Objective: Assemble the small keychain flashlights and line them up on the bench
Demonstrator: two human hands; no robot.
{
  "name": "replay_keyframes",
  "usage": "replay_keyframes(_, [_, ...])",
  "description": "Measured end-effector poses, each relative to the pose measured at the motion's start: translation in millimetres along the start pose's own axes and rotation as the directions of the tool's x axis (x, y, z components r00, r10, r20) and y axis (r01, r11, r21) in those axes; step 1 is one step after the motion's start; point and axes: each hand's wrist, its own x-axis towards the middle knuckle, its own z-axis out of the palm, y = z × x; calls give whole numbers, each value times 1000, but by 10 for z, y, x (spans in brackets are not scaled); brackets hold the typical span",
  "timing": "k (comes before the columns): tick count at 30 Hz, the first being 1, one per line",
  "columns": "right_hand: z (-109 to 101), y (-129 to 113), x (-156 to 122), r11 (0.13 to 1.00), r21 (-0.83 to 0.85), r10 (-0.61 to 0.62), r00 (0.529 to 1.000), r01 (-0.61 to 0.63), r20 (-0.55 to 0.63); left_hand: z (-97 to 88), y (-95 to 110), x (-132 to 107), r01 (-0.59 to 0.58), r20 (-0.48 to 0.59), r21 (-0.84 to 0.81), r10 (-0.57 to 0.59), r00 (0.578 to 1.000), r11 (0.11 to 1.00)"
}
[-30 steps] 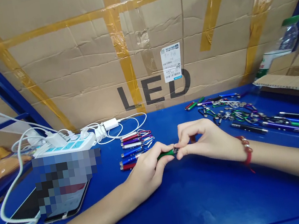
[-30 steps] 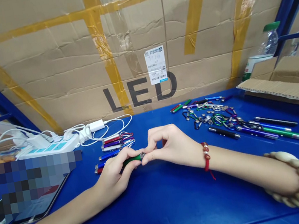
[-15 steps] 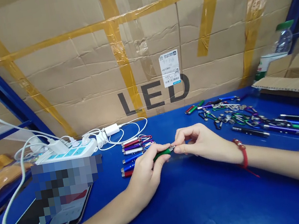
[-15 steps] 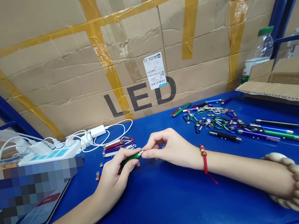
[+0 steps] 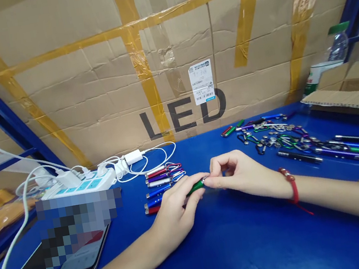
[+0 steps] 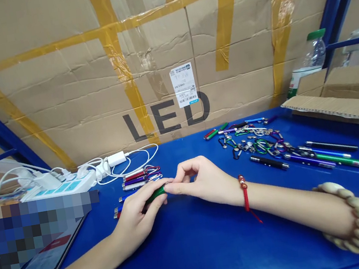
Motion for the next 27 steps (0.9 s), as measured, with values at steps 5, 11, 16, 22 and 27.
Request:
replay_keyframes(5, [-5, -13, -9, 991, -94, -103, 992, 96, -76, 8, 13, -18, 33, -9, 22, -33, 999, 999])
replay_keyframes(11, [-79, -21, -8, 877, -281, -411, 911, 389, -22, -3, 33, -11, 84, -6, 23, -84, 996, 996])
replay_keyframes(16, [-75, 6, -14, 793, -322, -535, 844, 517, 39, -8, 48, 3, 76, 57, -31, -74, 996, 997])
replay_keyframes(22, [-56, 44, -37, 771, -406, -514, 856, 491, 59, 1, 31, 37, 202, 5, -30, -202, 979, 979])
replay_keyframes(27, [-5, -7, -102, 707, -445, -476, 835, 549, 275, -18, 21, 27, 281, -99, -101, -291, 952, 954])
